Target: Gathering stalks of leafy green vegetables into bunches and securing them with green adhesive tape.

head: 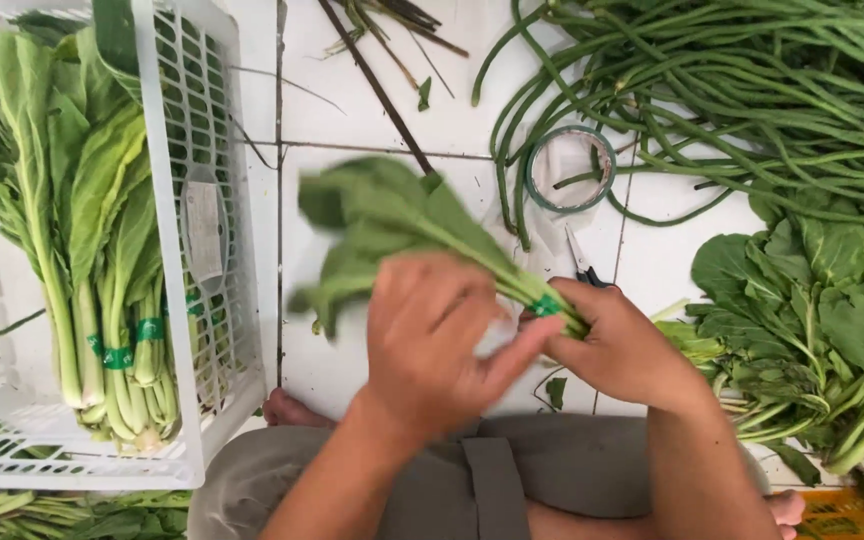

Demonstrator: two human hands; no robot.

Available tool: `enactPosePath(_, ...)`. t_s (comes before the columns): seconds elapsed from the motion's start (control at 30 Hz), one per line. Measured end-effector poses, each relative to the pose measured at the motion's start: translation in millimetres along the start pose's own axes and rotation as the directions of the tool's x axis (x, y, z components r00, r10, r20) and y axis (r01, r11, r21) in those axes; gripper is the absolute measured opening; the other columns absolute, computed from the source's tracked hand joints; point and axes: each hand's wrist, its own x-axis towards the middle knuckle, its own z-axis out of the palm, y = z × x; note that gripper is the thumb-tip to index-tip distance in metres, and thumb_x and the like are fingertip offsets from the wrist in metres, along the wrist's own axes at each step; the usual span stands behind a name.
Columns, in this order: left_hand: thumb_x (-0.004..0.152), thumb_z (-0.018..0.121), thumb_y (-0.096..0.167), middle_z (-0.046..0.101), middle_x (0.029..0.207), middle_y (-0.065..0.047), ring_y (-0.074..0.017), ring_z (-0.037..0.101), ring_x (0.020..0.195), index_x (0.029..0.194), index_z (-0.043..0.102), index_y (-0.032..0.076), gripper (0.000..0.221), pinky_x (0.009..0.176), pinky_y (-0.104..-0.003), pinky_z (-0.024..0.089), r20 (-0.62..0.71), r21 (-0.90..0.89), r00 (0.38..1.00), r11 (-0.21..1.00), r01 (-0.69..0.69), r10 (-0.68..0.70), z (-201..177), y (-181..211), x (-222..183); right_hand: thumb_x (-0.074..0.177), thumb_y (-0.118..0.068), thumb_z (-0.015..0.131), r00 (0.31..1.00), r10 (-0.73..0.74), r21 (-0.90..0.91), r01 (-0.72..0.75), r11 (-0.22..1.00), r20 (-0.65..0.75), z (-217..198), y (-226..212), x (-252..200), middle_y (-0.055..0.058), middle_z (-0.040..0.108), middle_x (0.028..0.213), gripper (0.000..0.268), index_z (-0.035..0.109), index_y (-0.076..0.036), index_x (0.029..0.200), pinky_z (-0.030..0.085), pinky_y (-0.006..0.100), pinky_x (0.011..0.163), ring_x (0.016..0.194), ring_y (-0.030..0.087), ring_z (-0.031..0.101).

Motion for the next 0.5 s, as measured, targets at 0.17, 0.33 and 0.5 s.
enactPosePath(0.17,0.090,0.066,0.052,0.061,0.052,0.003,-0.0171,0.061,0.047,0.060,0.062,0.019,0.045,0.046,-0.029,0.043,0.227,-0.029,0.935,0.958,0.285,-0.272,14.2,-8.5,-12.8,0.084,-0.012,0.077,0.915,-0.213,0.259,0.310,0.915,-0.342,12.2,17.8,11.5,0.007,0.060,0.047,0.014,0.073,-0.005,0.096,0.051,0.024,0.044,0.037,0.013,0.059)
enactPosePath(0.33,0.097,0.056,0.050,0.063,0.130,-0.016,-0.0376,0.058,0.126,0.137,0.060,0.013,0.055,0.098,-0.053,0.052,0.581,-0.358,0.707,0.653,0.668,-0.404,34.6,-14.5,-9.3,0.087,-0.003,0.067,0.882,-0.275,0.387,0.423,0.819,-0.382,32.7,17.9,16.0,0.006,0.060,0.051,0.006,0.067,-0.002,0.093,0.053,0.027,0.048,0.043,0.013,0.056)
enactPosePath(0.5,0.109,0.039,0.046,0.068,0.073,-0.014,-0.0185,0.067,0.062,0.121,0.062,0.008,0.046,0.058,-0.032,0.059,0.735,-0.627,0.629,0.099,0.773,-0.254,53.8,-24.6,-24.8,0.076,0.012,0.055,0.866,-0.354,0.734,0.490,0.470,-0.352,54.3,17.8,22.0,0.010,0.046,0.048,0.019,0.058,0.004,0.093,0.047,0.033,0.041,0.038,0.018,0.045)
